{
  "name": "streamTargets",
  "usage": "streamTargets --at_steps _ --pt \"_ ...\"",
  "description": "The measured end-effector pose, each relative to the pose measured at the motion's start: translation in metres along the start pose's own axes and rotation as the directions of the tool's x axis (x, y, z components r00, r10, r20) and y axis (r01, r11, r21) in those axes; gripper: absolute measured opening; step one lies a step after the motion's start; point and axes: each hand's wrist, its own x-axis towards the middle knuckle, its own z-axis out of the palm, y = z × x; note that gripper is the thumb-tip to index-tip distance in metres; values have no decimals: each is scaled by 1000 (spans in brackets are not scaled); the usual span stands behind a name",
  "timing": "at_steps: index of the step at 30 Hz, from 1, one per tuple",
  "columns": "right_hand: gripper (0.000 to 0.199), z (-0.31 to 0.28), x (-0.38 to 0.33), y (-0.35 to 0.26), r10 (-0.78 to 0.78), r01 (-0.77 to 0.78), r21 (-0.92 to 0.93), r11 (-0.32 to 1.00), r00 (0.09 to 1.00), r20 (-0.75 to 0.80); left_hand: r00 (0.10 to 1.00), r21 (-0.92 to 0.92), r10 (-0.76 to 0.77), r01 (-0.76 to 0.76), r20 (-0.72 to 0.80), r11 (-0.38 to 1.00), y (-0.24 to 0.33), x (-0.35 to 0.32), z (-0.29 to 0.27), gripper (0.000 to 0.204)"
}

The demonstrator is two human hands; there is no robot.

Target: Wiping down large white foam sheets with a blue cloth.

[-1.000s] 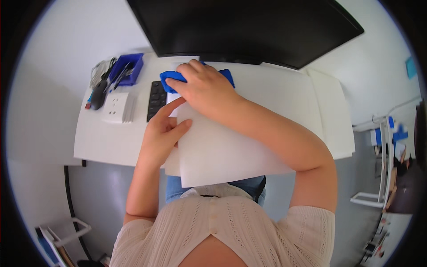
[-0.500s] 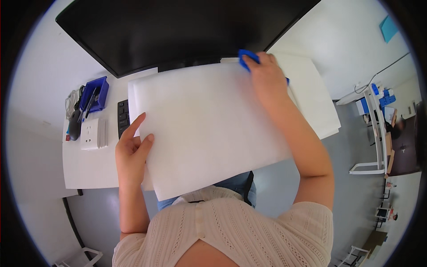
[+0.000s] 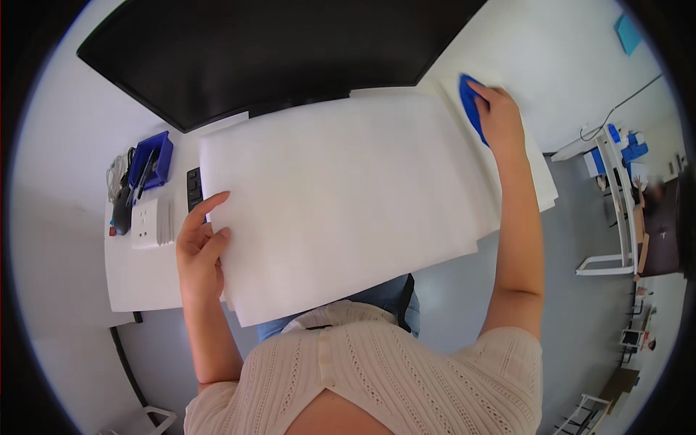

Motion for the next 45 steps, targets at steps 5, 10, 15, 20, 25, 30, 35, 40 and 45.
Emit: streamTargets --at_steps 5,10,15,20,25,30,35,40,45 --pt "28 34 8 -35 -323 298 246 922 944 70 996 33 61 -59 -69 998 1 -2 0 37" --pt "34 44 -9 -43 -284 256 160 953 940 186 990 228 107 -84 -93 970 0 -5 14 35" --pt "41 9 -36 -45 -391 362 160 918 891 230 981 266 133 -91 -143 960 -4 -5 15 37" --pt "40 -40 -83 -49 -335 257 257 932 881 335 983 282 138 -98 -126 954 -5 -2 13 37" --pt "41 -81 -138 -52 -286 176 314 933 892 349 984 283 113 -71 -136 956 -4 -3 11 37" --pt "49 -100 -189 -43 -234 95 387 917 914 331 986 288 118 -80 -118 954 -5 1 11 36" --pt "50 -107 -221 -22 -113 -146 502 853 886 450 990 276 117 -92 -76 957 -5 1 7 36" --pt "37 -92 -252 5 370 -350 -156 924 707 603 992 285 99 -73 -76 956 0 0 12 35" --pt "47 -102 -207 -8 288 -287 28 958 953 -95 992 257 113 -95 -53 962 0 -1 14 35"
